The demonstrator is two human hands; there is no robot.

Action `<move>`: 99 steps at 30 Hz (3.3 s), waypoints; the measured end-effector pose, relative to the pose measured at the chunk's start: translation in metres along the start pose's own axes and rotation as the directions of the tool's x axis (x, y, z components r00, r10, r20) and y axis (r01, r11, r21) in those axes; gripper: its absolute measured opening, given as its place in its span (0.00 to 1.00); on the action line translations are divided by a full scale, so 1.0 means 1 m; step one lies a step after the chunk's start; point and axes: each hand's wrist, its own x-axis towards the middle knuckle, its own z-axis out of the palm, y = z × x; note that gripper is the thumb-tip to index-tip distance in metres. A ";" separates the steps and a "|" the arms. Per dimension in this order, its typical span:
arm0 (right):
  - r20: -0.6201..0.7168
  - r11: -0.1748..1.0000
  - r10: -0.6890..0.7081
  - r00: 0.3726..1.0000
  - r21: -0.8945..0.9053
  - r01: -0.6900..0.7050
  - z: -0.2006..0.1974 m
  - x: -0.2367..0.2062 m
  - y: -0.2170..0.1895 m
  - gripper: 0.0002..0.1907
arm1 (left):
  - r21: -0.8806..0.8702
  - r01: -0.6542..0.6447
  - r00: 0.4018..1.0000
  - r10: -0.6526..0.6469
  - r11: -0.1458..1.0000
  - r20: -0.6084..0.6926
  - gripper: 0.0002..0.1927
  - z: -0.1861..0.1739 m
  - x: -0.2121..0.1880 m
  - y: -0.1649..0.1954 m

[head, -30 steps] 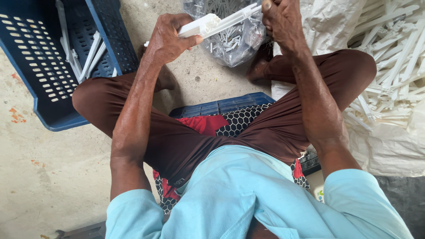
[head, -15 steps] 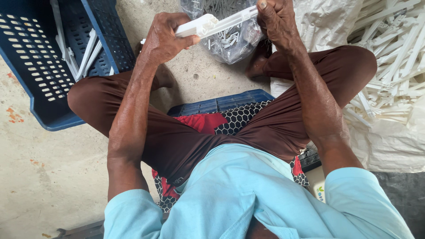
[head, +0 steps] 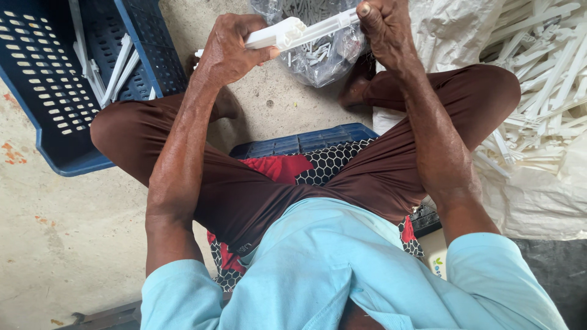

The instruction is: The person sits cross-legged and repeatedly picks up white plastic rods and small fasteners, inserting the fasteners into the rods by hand. The person places the assembled pieces into a blue basket beside them.

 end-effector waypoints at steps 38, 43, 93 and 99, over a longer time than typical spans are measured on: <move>0.019 0.996 -0.042 0.999 -0.084 0.044 -0.011 -0.008 -0.010 0.27 | -0.001 -0.039 0.998 0.039 0.999 -0.040 0.12 -0.002 0.000 0.000; -0.039 0.983 -0.123 0.992 -0.141 0.116 -0.001 0.002 0.001 0.30 | 0.104 -0.010 0.999 0.013 0.995 -0.031 0.12 0.003 -0.001 -0.002; -0.107 0.992 -0.039 0.993 -0.120 0.026 0.004 0.000 0.024 0.28 | 0.249 0.045 0.997 -0.027 0.967 -0.075 0.16 0.016 -0.005 -0.017; -0.057 0.878 -0.284 0.957 -0.417 0.235 -0.006 -0.008 0.001 0.26 | 0.169 0.001 0.992 0.020 0.986 -0.126 0.18 0.011 -0.010 -0.018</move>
